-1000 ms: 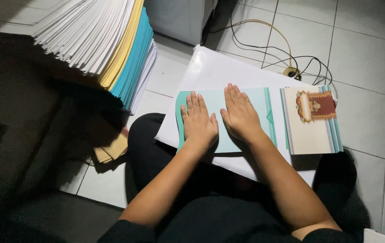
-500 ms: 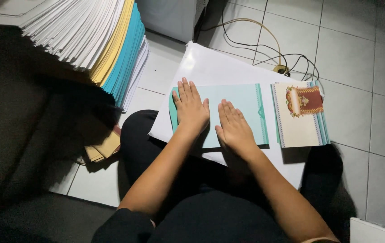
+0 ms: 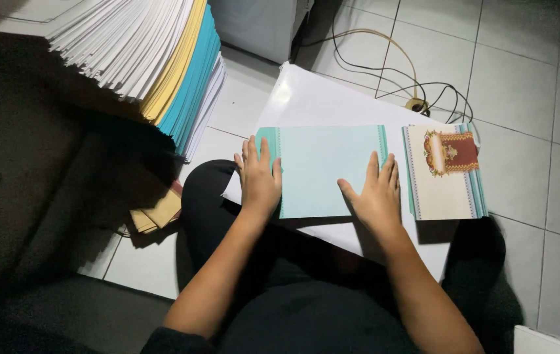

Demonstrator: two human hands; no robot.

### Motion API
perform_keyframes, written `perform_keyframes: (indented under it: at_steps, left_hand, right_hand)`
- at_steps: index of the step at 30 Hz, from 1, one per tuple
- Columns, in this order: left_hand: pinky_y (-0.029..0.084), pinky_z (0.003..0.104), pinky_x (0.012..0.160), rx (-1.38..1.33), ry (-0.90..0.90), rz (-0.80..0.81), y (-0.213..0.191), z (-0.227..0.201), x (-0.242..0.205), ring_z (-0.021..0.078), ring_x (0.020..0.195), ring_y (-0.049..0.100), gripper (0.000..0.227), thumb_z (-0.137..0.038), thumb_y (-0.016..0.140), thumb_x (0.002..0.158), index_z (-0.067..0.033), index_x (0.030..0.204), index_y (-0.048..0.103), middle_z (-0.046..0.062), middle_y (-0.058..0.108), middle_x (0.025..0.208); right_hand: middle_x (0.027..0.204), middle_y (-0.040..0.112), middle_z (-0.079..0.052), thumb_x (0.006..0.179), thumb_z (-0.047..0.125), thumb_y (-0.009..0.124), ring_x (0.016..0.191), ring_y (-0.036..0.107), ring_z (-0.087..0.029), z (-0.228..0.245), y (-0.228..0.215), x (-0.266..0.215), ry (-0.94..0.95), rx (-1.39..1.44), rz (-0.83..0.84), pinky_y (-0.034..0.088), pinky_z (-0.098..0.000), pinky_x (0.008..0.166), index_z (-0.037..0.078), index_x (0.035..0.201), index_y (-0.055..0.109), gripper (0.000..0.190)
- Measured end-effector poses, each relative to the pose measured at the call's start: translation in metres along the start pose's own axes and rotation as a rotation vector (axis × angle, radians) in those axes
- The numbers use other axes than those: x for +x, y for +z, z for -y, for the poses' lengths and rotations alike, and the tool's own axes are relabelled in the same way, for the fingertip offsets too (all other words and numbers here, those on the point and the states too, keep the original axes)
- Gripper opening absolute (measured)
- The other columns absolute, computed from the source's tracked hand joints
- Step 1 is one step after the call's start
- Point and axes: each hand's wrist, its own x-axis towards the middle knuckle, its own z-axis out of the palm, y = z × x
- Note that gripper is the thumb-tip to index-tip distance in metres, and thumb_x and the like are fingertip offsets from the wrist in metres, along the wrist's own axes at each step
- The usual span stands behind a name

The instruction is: The person inserts a decorative cover sheet into a light blue book cover, smooths it down, and repeats this process for multiple books. The person handles each book individually, placing the cover inside and pressing it flat.

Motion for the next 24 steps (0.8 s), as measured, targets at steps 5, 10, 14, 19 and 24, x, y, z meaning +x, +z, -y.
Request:
perform_keyframes:
  at_steps: [5,10,14,19,24]
  left_hand:
    - [0.016,0.063,0.119,0.046,0.055,-0.055,0.001,-0.001,0.0,0.0434,0.147,0.033,0.049,-0.026,0.048,0.107,-0.0035,0.15,0.046,0.027,0.038,0.153]
    - [0.021,0.065,0.116,0.105,0.091,-0.089,0.0,-0.005,0.0,0.0473,0.144,0.036,0.046,-0.022,0.05,0.105,-0.0047,0.148,0.05,0.031,0.04,0.149]
    - [0.012,0.068,0.117,0.27,0.111,-0.057,0.001,-0.012,0.0,0.0497,0.149,0.026,0.049,-0.012,0.052,0.1,0.0001,0.148,0.048,0.037,0.034,0.154]
    - [0.016,0.059,0.121,0.409,0.11,0.066,0.022,-0.03,0.017,0.0438,0.151,0.027,0.049,0.0,0.047,0.096,0.0119,0.143,0.045,0.035,0.033,0.157]
    - [0.019,0.068,0.116,0.313,0.136,-0.013,0.029,-0.039,0.014,0.0481,0.149,0.027,0.08,-0.041,0.053,0.091,0.008,0.151,0.036,0.033,0.032,0.158]
  right_hand:
    - [0.163,0.008,-0.037,0.097,0.071,0.039,0.154,0.006,-0.049,0.003,0.016,-0.005,-0.046,-0.042,-0.062,0.004,-0.0648,0.119,0.002,0.162,0.019,0.096]
    - [0.164,0.026,-0.029,0.105,0.034,0.041,0.153,0.02,-0.044,0.011,0.05,0.018,-0.318,-0.204,-0.196,0.012,-0.0627,0.119,0.001,0.158,0.034,0.063]
    - [0.164,0.029,-0.025,0.103,0.029,0.035,0.153,0.026,-0.036,0.02,0.058,0.046,-0.508,-0.127,-0.153,0.016,-0.0515,0.122,-0.002,0.158,0.032,0.062]
    - [0.166,0.025,-0.022,0.102,0.034,0.031,0.155,0.023,-0.033,0.017,0.062,0.056,-0.508,-0.149,-0.144,0.013,-0.0474,0.124,-0.001,0.159,0.029,0.066]
    - [0.165,0.03,-0.022,0.1,0.032,0.037,0.153,0.027,-0.033,0.016,0.065,0.063,-0.52,-0.202,-0.186,0.017,-0.0471,0.123,0.0,0.159,0.029,0.067]
